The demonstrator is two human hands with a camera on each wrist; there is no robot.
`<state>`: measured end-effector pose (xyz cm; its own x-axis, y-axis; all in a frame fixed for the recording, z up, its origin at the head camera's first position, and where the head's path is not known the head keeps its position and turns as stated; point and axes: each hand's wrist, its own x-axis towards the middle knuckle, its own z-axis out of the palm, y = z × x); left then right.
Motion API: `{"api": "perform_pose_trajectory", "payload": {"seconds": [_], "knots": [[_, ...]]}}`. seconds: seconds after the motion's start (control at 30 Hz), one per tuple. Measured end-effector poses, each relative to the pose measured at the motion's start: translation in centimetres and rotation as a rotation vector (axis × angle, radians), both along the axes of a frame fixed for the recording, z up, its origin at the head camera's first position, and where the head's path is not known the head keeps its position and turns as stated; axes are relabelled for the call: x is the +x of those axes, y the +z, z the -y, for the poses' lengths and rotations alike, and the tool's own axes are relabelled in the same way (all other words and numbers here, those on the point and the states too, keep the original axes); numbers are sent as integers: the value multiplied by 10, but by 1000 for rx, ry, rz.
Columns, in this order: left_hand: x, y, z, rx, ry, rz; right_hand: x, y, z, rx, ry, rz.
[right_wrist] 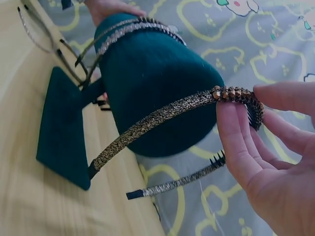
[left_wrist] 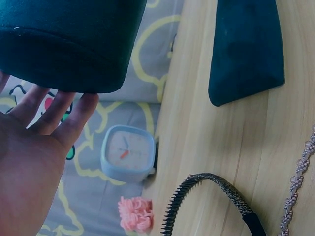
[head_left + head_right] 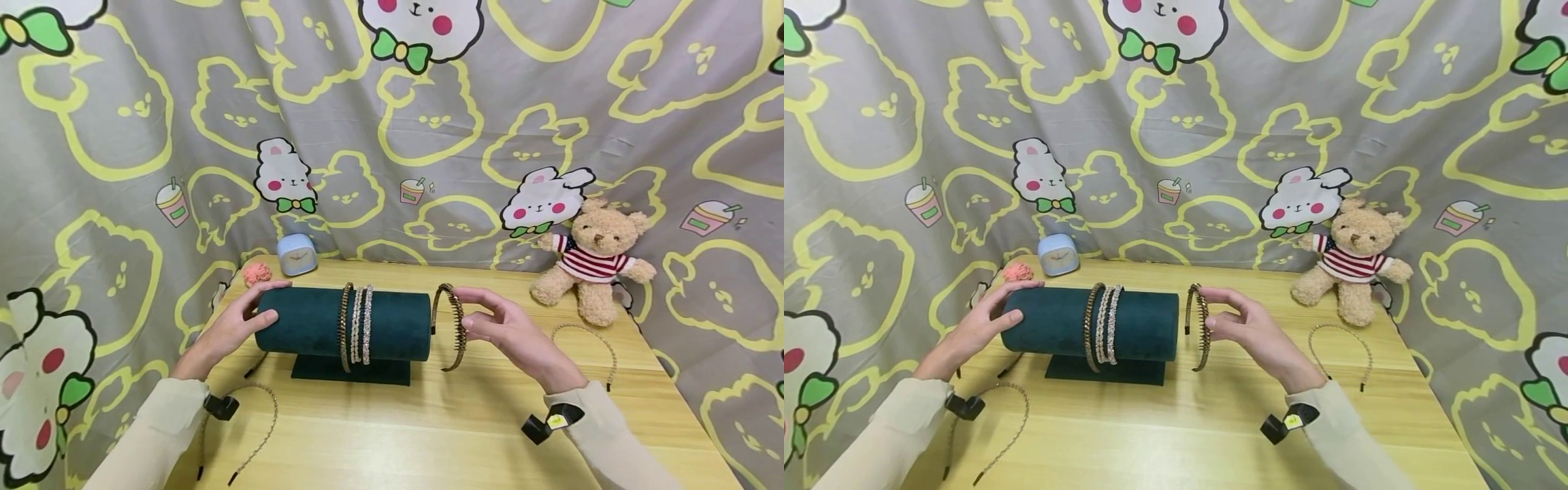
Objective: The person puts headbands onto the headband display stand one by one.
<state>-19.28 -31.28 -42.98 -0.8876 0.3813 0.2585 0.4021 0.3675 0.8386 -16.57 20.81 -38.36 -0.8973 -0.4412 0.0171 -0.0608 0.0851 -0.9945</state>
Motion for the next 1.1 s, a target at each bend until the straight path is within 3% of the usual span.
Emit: {"api": "perform_pose_trajectory", "payload": {"seconds": [0.57,0.77,1.1], "knots": [[1,0,0,-11,14,3,1,2,36,-76,44,5],[2,1,-1,-16,21,0,0,1,42,-13,23,-51],[1,0,0,-18,21,-3,3,4,45,138,10,-219]]}}
